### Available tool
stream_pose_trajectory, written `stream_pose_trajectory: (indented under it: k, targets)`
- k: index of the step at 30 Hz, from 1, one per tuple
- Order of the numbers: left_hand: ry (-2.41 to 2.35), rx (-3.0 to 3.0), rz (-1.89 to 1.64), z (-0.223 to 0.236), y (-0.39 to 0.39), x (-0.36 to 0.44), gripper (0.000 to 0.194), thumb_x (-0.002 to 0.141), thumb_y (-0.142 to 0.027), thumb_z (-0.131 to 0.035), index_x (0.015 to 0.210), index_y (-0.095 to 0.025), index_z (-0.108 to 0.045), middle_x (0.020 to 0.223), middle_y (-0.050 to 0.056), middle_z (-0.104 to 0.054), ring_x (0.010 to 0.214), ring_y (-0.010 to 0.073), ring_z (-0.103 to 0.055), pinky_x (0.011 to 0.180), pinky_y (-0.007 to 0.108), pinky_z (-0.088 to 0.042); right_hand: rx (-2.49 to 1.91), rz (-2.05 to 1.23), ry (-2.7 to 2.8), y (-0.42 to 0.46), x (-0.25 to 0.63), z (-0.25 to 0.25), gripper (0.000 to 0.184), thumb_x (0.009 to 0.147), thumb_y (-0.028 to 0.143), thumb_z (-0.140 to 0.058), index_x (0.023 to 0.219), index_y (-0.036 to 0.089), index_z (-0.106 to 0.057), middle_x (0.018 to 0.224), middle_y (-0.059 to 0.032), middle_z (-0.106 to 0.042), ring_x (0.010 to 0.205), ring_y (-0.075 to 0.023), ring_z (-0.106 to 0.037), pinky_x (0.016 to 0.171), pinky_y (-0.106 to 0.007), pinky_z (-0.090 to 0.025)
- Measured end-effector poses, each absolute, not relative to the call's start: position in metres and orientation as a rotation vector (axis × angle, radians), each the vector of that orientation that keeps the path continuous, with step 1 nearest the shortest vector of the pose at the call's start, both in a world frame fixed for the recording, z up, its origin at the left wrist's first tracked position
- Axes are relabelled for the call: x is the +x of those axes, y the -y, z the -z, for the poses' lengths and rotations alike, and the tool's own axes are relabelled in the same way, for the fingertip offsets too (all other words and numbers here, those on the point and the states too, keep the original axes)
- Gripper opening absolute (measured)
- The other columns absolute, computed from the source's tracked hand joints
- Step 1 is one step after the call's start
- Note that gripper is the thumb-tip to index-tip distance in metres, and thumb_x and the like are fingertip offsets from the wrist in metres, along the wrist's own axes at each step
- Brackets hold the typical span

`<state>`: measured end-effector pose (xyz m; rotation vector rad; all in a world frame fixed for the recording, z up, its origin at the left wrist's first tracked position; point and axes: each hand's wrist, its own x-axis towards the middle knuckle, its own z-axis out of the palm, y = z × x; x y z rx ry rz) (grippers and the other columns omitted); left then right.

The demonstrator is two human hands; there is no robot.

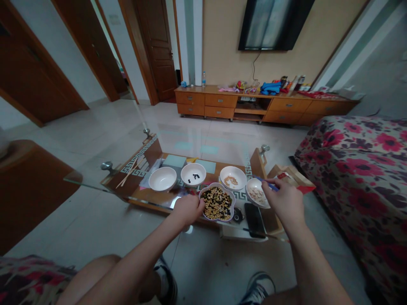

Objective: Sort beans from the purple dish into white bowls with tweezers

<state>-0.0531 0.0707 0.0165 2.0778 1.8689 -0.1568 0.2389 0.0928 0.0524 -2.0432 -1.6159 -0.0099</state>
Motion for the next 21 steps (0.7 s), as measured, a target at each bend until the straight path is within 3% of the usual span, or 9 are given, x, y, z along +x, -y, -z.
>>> stream_pose_trajectory:
  k: [4,9,14,21]
  targets:
    - [-1.881,2.055,0.154,-0.016,-0.071,-0.053,0.059,0.102,-0.042,-0.026,0.096,-0.012,-0.077,0.099,0.018,-0.077,0.092,0.0283,-0.074,0.081,0.037,-0.053,-1.904,-0.048,1.599,-0.087,0.231,-0.053,0.043,0.087,0.050,-0.054,0.095,0.019,-0.081,0.083,-0.0137,-0.079,0.079,-0.0317,-0.074,0.067,-0.036,-0.050]
    - [-1.859,2.014,0.175,-0.016,-0.076,-0.053,0.060,0.101,-0.043,-0.026,0.094,-0.013,-0.077,0.100,0.019,-0.077,0.091,0.0281,-0.073,0.081,0.038,-0.053,-1.766,-0.066,1.626,-0.074,0.213,-0.050,0.040,0.091,0.050,-0.056,0.094,0.018,-0.081,0.077,-0.0112,-0.079,0.070,-0.0267,-0.074,0.067,-0.033,-0.053]
    - [-1.787,1.988,0.262,-0.017,-0.081,-0.052,0.058,0.101,-0.044,-0.028,0.091,-0.015,-0.077,0.097,0.017,-0.078,0.090,0.0294,-0.074,0.079,0.038,-0.054,-1.545,-0.014,1.785,-0.072,0.201,-0.034,0.027,0.094,0.038,-0.059,0.095,0.020,-0.079,0.091,-0.0080,-0.081,0.078,-0.0222,-0.077,0.075,-0.029,-0.058]
    - [-1.722,1.920,0.247,-0.015,-0.087,-0.056,0.057,0.101,-0.043,-0.028,0.085,-0.016,-0.077,0.090,0.015,-0.078,0.086,0.0274,-0.075,0.076,0.036,-0.053,-1.356,0.068,1.903,-0.081,0.195,-0.008,0.014,0.093,0.026,-0.066,0.101,0.021,-0.076,0.086,-0.0035,-0.080,0.070,-0.0163,-0.075,0.069,-0.025,-0.058]
